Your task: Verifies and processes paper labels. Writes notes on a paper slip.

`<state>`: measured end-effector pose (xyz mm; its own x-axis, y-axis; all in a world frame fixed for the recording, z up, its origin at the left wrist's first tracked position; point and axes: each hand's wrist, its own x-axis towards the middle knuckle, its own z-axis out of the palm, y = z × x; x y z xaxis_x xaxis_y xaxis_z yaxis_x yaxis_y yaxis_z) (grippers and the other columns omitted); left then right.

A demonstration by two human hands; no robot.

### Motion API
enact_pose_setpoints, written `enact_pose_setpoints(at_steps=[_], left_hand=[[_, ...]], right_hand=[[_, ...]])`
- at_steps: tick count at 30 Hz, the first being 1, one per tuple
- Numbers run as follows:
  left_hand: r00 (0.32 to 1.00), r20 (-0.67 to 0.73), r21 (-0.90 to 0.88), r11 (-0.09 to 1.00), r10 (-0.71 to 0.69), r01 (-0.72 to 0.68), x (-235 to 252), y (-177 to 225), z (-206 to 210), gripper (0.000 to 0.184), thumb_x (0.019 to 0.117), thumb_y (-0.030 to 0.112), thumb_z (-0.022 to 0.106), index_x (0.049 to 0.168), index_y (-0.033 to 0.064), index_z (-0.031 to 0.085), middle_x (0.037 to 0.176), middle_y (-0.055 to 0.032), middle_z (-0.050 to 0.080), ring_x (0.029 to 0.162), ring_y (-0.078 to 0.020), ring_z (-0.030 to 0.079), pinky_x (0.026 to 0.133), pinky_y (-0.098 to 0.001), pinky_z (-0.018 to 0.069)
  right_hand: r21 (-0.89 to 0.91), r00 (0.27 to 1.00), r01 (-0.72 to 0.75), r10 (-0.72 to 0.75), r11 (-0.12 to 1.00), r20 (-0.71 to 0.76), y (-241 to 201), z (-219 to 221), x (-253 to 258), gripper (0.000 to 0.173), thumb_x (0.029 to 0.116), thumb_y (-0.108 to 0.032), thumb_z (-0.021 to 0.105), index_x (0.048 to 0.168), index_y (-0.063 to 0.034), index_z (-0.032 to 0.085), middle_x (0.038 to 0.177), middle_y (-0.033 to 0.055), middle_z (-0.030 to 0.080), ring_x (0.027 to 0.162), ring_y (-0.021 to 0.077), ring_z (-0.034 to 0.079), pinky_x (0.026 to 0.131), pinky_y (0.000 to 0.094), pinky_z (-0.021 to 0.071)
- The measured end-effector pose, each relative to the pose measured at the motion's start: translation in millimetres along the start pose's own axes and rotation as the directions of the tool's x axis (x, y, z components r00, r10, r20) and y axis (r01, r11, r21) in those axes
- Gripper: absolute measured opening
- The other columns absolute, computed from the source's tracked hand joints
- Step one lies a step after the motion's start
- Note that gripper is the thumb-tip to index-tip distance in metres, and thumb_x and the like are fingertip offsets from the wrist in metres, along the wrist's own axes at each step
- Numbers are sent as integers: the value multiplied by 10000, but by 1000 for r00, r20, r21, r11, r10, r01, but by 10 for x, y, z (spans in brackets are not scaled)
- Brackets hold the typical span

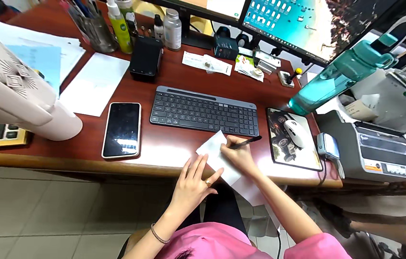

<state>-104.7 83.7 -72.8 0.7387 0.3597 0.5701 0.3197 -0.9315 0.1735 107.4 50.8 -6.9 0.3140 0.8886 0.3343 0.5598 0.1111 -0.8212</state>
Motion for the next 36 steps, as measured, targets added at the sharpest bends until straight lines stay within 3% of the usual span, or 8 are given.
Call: enact_pose_setpoints(at_steps=[9, 18, 23, 29, 36], left_hand=[[1000, -4, -17, 1000, 1, -1, 6, 2, -8, 562, 937, 661, 530, 1423, 387, 591, 1459, -235, 555, 1363, -409, 533, 1120, -636, 372], [1000, -10, -20, 1000, 6, -6, 1, 2, 9, 565, 938, 658, 531, 1430, 384, 583, 1463, -239, 549, 1365, -409, 532, 1118, -640, 371], [1000, -11, -7, 1000, 1, -1, -18, 9, 8, 565, 941, 668, 518, 1431, 394, 582, 1467, -228, 550, 1369, -397, 530, 1127, -633, 363], [1000, 6, -12, 1000, -5, 5, -36, 24, 18, 552, 939, 642, 552, 1429, 390, 587, 1471, -244, 537, 1377, -414, 515, 1139, -637, 347], [999, -17, -45, 999, -28, 27, -6, 48, 38, 532, 929, 603, 609, 1412, 379, 610, 1492, -247, 518, 1416, -406, 475, 1150, -642, 329]], right_hand=[[-37, 997, 3, -6, 999, -82, 4, -24, -2, 284, 836, -12, 636, 609, -100, 487, 529, -31, 431, 456, 37, 397, 435, 193, 312], [-76, 997, 10, -16, 997, -71, 17, -14, 0, 267, 816, -15, 637, 605, -102, 498, 522, -41, 436, 453, 25, 399, 437, 193, 312], [-88, 994, -15, 5, 996, -113, 6, -10, -12, 288, 844, -17, 634, 611, -101, 488, 522, -22, 433, 449, 51, 401, 432, 210, 309], [57, 990, -122, 125, 991, -68, -152, -181, -232, 273, 869, -33, 621, 645, -104, 482, 552, 5, 455, 442, 71, 396, 414, 204, 306], [48, 999, -46, 45, 998, 25, -63, -229, -297, 268, 875, -20, 629, 648, -100, 511, 568, -20, 480, 471, 37, 435, 434, 178, 346]])
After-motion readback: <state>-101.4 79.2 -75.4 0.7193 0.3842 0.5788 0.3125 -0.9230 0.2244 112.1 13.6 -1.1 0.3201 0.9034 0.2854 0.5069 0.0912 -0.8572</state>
